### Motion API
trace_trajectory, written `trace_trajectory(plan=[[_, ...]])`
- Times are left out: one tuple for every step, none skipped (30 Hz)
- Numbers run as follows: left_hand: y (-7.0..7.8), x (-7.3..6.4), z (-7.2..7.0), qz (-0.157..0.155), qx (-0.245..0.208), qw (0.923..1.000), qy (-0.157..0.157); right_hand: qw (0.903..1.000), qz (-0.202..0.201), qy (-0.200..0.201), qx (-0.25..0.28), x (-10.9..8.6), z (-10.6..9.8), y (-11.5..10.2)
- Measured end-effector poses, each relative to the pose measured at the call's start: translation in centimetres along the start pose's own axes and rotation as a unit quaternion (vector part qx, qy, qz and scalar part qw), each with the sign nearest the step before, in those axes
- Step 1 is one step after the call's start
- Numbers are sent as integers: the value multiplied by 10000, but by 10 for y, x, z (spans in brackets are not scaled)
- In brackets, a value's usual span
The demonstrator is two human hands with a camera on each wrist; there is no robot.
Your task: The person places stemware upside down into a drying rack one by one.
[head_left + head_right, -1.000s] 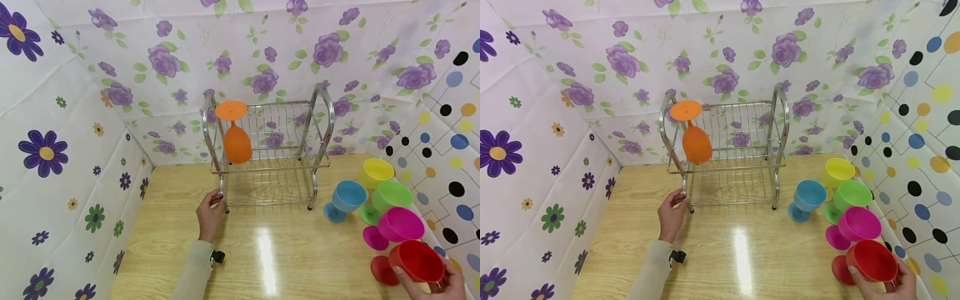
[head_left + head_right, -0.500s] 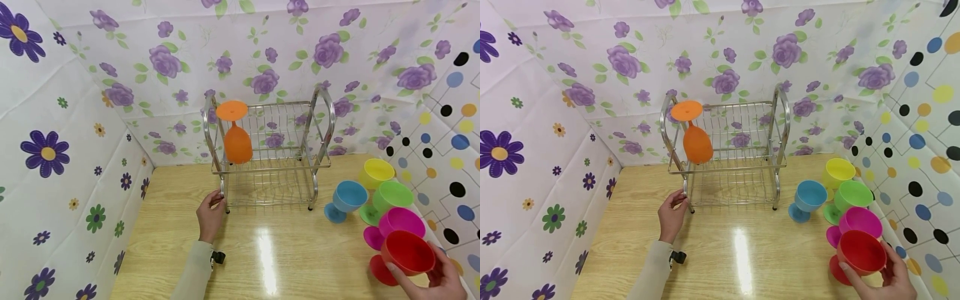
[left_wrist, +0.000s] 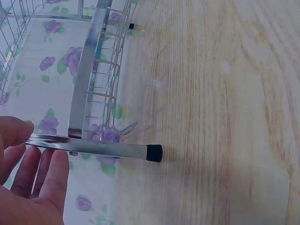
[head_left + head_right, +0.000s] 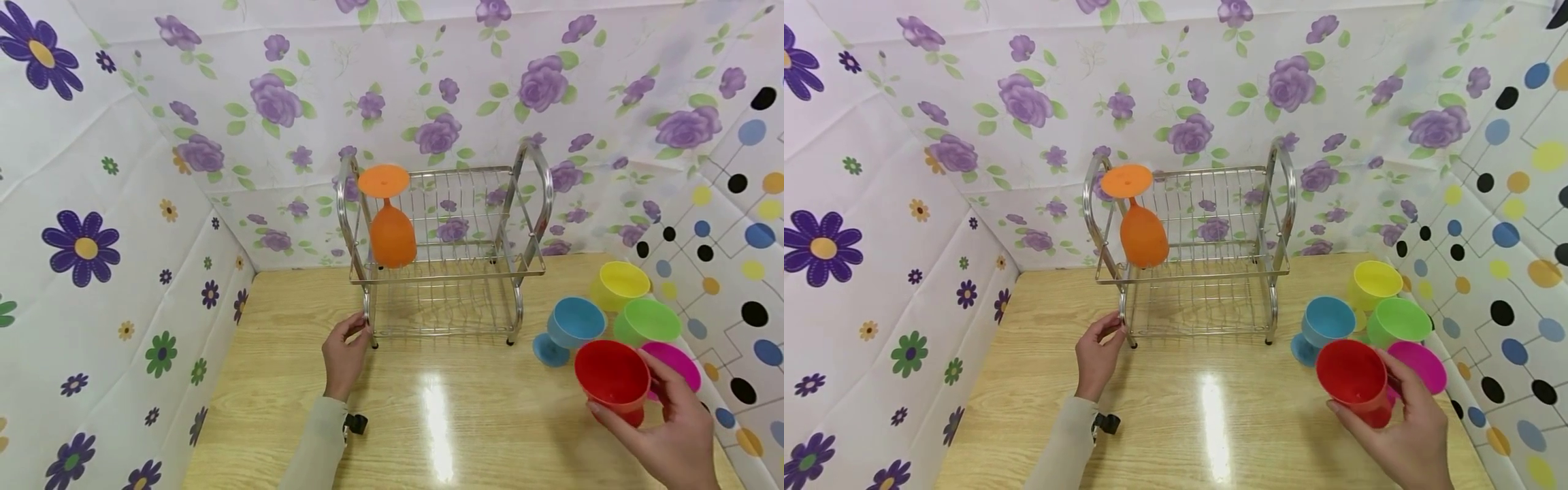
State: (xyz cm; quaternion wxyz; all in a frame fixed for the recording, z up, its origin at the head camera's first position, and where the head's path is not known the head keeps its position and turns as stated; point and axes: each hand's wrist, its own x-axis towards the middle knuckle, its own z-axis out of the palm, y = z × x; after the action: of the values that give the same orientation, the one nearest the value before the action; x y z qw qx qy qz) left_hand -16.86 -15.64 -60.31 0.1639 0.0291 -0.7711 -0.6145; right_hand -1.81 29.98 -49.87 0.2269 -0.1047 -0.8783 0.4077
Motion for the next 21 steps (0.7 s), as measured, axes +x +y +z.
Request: trace_trajectory(plan=[[1, -1, 0, 3, -28, 10000, -18, 9995, -314, -51, 75, 4, 1, -2], [1, -1, -1, 11, -49, 10000, -33, 9977, -645, -91, 174, 7, 3, -4], [2, -2, -1, 21, -65, 10000, -51, 9951, -934, -158, 275, 11, 5, -6], [3, -3, -2, 28, -80, 9999, -55, 9921, -1185, -232, 353, 14, 7, -8], [4, -3, -2, 40, -90, 9999, -56, 9889, -1392, -310, 428, 17, 9, -10], [4, -4, -2, 50, -105, 9999, -59, 9859, -1559, -386, 460, 19, 11, -12], [5, -5, -2, 59, -106, 9999, -56, 9828, -1718, -463, 496, 21, 14, -15], [6, -6, -3, 53, -130, 9999, -52, 9805, -1820, -558, 482, 23, 16, -17], [7, -7, -3, 39, -139, 9999, -49, 9791, -1870, -665, 452, 25, 18, -19], [9, -8, -3, 26, -153, 9999, -46, 9773, -1925, -773, 423, 27, 20, -22], [10, -9, -3, 22, -164, 9998, -52, 9756, -1981, -866, 380, 28, 21, -24], [12, -10, -3, -19, -185, 9998, -53, 9738, -2029, -963, 353, 29, 22, -26], [14, -11, -3, -79, -179, 9998, -54, 9721, -2067, -1056, 340, 30, 24, -28], [18, -12, -3, -128, -190, 9997, -60, 9707, -2092, -1141, 310, 31, 25, -31], [22, -13, -3, -131, -147, 9998, -68, 9690, -2123, -1226, 290, 31, 26, -33], [27, -15, -4, -144, -130, 9998, -78, 9674, -2159, -1300, 258, 32, 27, -35], [28, -15, -4, -170, -123, 9997, -90, 9656, -2208, -1355, 227, 32, 28, -37], [30, -16, -4, -190, -109, 9997, -99, 9640, -2247, -1408, 216, 33, 29, -40], [30, -16, -4, -173, -107, 9997, -116, 9618, -2318, -1441, 210, 33, 30, -41], [31, -17, -5, -119, -135, 9998, -132, 9595, -2395, -1465, 215, 34, 32, -43], [30, -18, -5, -67, -169, 9997, -151, 9576, -2457, -1489, 213, 34, 33, -45]])
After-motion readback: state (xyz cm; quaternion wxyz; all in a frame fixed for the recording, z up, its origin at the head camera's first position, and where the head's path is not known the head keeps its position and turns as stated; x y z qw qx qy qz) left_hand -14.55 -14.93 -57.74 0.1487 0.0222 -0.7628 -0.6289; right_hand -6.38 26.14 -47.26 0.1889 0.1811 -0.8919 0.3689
